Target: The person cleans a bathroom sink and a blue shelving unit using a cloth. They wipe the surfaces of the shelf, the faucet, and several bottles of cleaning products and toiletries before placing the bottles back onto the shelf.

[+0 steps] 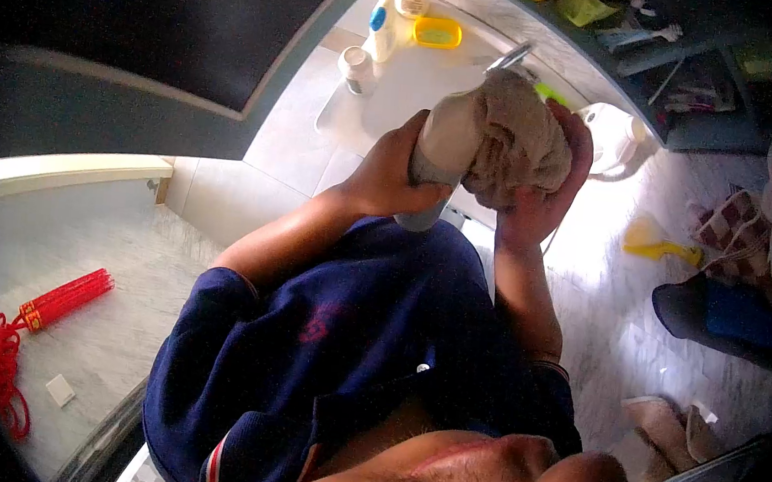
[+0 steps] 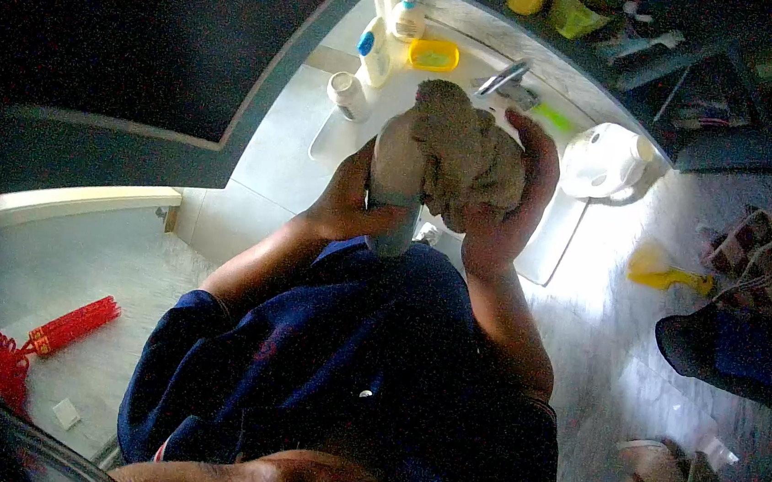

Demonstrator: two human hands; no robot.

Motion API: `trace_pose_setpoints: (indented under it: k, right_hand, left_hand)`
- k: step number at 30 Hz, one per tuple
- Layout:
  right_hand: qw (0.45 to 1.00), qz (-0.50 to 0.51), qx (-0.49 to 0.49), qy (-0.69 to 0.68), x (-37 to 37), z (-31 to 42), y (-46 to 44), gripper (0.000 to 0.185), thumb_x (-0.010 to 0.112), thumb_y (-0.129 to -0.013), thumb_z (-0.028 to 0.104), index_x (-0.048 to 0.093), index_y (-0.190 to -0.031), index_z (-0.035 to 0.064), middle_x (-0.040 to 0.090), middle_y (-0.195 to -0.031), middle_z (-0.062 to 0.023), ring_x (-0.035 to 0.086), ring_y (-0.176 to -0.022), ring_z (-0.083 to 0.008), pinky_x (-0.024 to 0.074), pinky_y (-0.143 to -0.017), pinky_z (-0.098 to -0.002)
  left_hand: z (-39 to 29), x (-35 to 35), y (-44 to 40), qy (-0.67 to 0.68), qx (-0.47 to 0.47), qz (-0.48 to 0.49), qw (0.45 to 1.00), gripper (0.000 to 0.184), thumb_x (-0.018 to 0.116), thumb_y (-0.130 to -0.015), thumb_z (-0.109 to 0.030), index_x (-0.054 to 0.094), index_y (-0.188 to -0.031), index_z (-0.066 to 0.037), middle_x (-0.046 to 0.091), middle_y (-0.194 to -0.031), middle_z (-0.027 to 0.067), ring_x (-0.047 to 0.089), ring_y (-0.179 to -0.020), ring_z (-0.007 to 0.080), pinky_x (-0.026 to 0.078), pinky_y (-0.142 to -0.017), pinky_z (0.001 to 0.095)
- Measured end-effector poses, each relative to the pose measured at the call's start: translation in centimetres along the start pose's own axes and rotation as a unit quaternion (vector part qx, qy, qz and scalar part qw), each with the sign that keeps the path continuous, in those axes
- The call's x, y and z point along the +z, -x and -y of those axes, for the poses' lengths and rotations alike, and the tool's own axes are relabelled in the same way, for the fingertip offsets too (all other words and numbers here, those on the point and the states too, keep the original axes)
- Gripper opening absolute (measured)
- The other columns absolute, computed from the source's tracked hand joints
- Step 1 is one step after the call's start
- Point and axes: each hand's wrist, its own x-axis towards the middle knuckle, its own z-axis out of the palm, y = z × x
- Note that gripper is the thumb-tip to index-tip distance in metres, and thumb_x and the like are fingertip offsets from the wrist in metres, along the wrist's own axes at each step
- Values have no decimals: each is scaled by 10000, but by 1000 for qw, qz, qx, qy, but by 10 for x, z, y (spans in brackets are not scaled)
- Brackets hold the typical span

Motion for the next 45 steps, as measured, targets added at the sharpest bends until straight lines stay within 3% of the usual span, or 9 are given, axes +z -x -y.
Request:
trace_pose_setpoints:
  k: [9,17,22,25,29,32,35,38,45]
  right_hand:
    - [952,167,-164,196,53,5,30,572,683,-844,319,499,-1326,71,402,-1397,-272,468,-1240,-416,412,-1004,-449]
    - [908,409,67,67,54,-5,81,374,691,-811,73,626,-1174,11,453,-1395,-212,521,-1235,-329,445,-995,-360]
    - [901,202,381,50,32,-13,93,333,678,-811,87,628,-1109,-53,608,-1189,-130,620,-967,-173,513,-813,-297]
    - [961,23,275,-18,23,-37,72,578,676,-872,353,516,-1233,-69,623,-1128,-132,626,-967,-219,522,-843,-324]
    - [907,49,222,-355,49,-13,2,704,456,-943,524,345,-1397,-2,485,-1339,-183,505,-1210,-350,437,-1009,-463]
    - [978,105,50,175,65,-19,0,577,401,-986,466,435,-1309,-11,553,-1229,-157,552,-1121,-275,447,-953,-376]
    - [991,90,92,-21,86,-3,23,499,414,-1001,413,502,-1240,-16,601,-1121,-110,568,-1032,-199,454,-865,-312]
    - [970,57,230,-61,79,-15,33,369,532,-903,198,484,-1193,-26,600,-1026,-203,598,-937,-387,493,-837,-446]
    - [950,224,-31,215,77,-33,70,247,512,-929,152,493,-1101,-24,572,-926,-229,580,-839,-422,491,-743,-459]
  left_hand:
    - [30,-26,42,141,8,-21,990,784,721,-634,-227,407,-1303,36,581,-1152,229,571,-1094,320,430,-949,391]
    - [66,-49,61,400,-96,-129,902,855,701,-643,-130,317,-1390,34,509,-1253,125,505,-1150,238,405,-987,367]
    - [81,-62,54,423,-45,27,905,840,705,-679,-214,313,-1377,40,564,-1172,189,585,-1050,291,462,-923,391]
    - [69,-53,46,479,-31,86,873,837,725,-718,-308,323,-1362,45,595,-1111,204,599,-1032,309,485,-890,403]
    - [53,-41,35,467,7,178,866,929,710,-742,-579,372,-1321,64,603,-1095,203,604,-1029,311,500,-855,408]
    - [50,-29,36,444,4,136,886,942,643,-737,-699,467,-1238,79,606,-1093,185,619,-979,269,497,-847,371]
    - [76,-29,50,425,-90,50,899,798,608,-830,-616,497,-1217,72,626,-1054,166,615,-956,229,491,-829,338]
    - [65,-36,53,194,-143,-61,969,593,522,-942,-481,529,-1198,53,649,-992,131,610,-921,195,485,-806,320]
    - [38,-46,70,-27,-159,-121,980,400,536,-950,-319,561,-1161,20,663,-981,172,634,-922,208,491,-804,352]
